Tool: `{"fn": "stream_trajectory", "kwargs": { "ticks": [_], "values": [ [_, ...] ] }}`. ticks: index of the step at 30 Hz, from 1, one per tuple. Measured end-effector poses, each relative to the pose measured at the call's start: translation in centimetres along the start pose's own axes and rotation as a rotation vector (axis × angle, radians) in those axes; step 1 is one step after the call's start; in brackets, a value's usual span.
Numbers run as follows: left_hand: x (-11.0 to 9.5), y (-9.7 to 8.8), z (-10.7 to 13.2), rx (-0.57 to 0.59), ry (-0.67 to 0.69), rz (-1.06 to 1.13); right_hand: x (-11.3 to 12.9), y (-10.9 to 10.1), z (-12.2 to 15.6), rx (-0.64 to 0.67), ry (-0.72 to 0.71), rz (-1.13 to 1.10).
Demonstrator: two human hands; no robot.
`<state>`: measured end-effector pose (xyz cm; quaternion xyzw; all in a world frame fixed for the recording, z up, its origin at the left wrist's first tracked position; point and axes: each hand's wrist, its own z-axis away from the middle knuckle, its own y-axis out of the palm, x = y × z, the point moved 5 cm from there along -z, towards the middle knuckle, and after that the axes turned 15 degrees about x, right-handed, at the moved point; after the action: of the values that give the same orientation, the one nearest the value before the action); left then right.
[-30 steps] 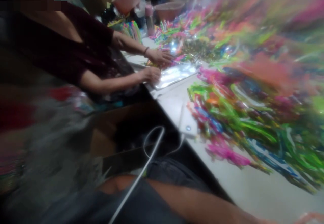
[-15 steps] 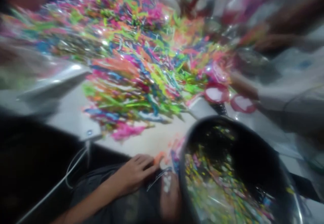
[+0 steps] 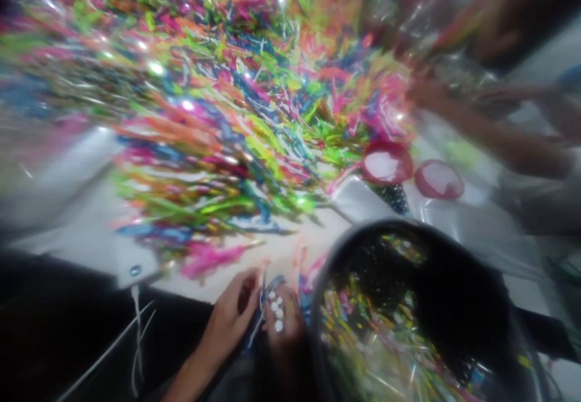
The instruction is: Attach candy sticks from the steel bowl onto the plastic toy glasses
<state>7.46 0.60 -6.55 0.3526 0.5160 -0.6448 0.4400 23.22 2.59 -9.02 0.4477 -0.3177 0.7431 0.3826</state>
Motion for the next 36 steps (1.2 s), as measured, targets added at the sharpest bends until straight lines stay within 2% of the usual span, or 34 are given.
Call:
{"fn": "stream_trajectory", "kwargs": {
  "ticks": [3,6,11,14,16,20,26,32,36],
  "values": [
    [1.2,-0.5,-0.6,-0.041,-0.068,0.166,-0.2,1.2,-0.9,-0.086,0.050,-0.080],
    [2.0,-1.0,-1.3,-0.007,-0.062,0.264,0.3,1.7,-1.9,-0.182,0.055,-0.177],
    [1.9,-1.9,-1.7,0.229,0.039,0.331,2.3,1.8,-2.4,-0.315,0.015,-0.307],
    [1.8,-2.7,-1.5,0.376,0.075,0.394,3.7,2.5,-2.2,-0.335,-0.004,-0.341],
    [1.8,-3.2,-1.5,0.425,0.074,0.445,4.5,3.0,-2.0,-0.333,-0.013,-0.345],
    [2.0,-3.5,-1.7,0.360,0.015,0.526,5.1,3.3,-0.9,-0.375,-0.037,-0.343],
    [2.2,-2.8,-1.6,0.219,-0.022,0.625,3.5,3.6,0.5,-0.446,-0.088,-0.355],
    [3.3,-3.0,-1.9,0.077,0.000,0.739,1.6,2.6,-0.7,-0.305,-0.103,-0.357],
    [3.1,-3.1,-1.9,0.036,0.009,0.734,2.0,1.3,-1.5,-0.239,-0.101,-0.388]
  ]
}}
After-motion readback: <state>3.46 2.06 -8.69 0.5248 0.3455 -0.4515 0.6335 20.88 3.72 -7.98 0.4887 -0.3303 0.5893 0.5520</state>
